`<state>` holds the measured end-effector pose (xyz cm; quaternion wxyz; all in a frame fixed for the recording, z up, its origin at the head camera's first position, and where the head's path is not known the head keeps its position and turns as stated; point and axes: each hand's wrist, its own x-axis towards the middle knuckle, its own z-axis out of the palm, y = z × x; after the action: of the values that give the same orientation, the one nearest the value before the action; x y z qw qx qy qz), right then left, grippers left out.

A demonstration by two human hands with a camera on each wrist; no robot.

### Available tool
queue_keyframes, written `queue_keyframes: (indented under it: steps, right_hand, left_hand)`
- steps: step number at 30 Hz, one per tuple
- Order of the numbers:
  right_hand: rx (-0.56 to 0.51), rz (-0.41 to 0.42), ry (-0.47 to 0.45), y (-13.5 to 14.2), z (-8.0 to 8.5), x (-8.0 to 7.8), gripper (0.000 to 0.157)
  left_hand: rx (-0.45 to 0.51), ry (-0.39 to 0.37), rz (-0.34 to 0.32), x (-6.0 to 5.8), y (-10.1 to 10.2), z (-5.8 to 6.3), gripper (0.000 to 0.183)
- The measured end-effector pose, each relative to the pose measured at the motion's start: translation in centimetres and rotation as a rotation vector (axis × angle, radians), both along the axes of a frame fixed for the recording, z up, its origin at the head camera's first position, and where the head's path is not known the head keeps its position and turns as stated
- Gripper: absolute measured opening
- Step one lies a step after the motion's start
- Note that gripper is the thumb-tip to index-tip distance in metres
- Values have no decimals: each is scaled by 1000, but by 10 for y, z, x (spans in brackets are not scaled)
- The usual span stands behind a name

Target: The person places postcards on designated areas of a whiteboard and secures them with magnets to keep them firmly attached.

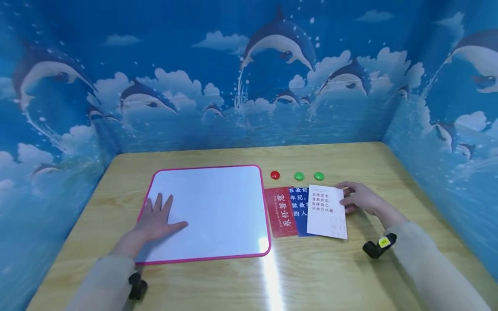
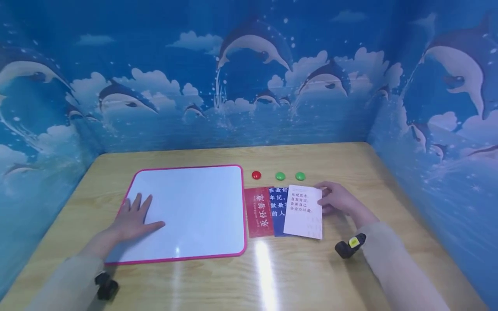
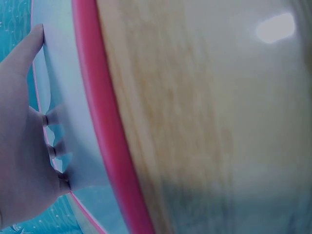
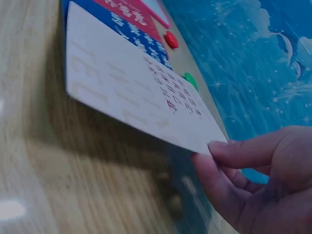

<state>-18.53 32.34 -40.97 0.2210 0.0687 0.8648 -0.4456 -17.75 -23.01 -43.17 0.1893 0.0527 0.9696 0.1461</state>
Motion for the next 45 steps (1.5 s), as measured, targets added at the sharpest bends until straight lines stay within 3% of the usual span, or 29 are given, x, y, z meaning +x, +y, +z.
queue_keyframes:
  steps: [6, 17, 36, 45]
  right_hand:
    - [-149, 40, -17, 0, 4, -3, 62]
    - [-159, 46, -20, -10, 12, -6, 63]
    - [-203, 105, -42, -73, 14, -35, 58]
    - [-244, 118, -54, -121, 13, -45, 57]
  left_hand:
    - [10, 20, -8, 5, -6, 1, 113]
    - [2, -6, -5, 0, -1, 0, 116]
    - [7, -18, 11, 0, -2, -1, 115]
    - [2, -21, 11, -1, -1, 0, 115]
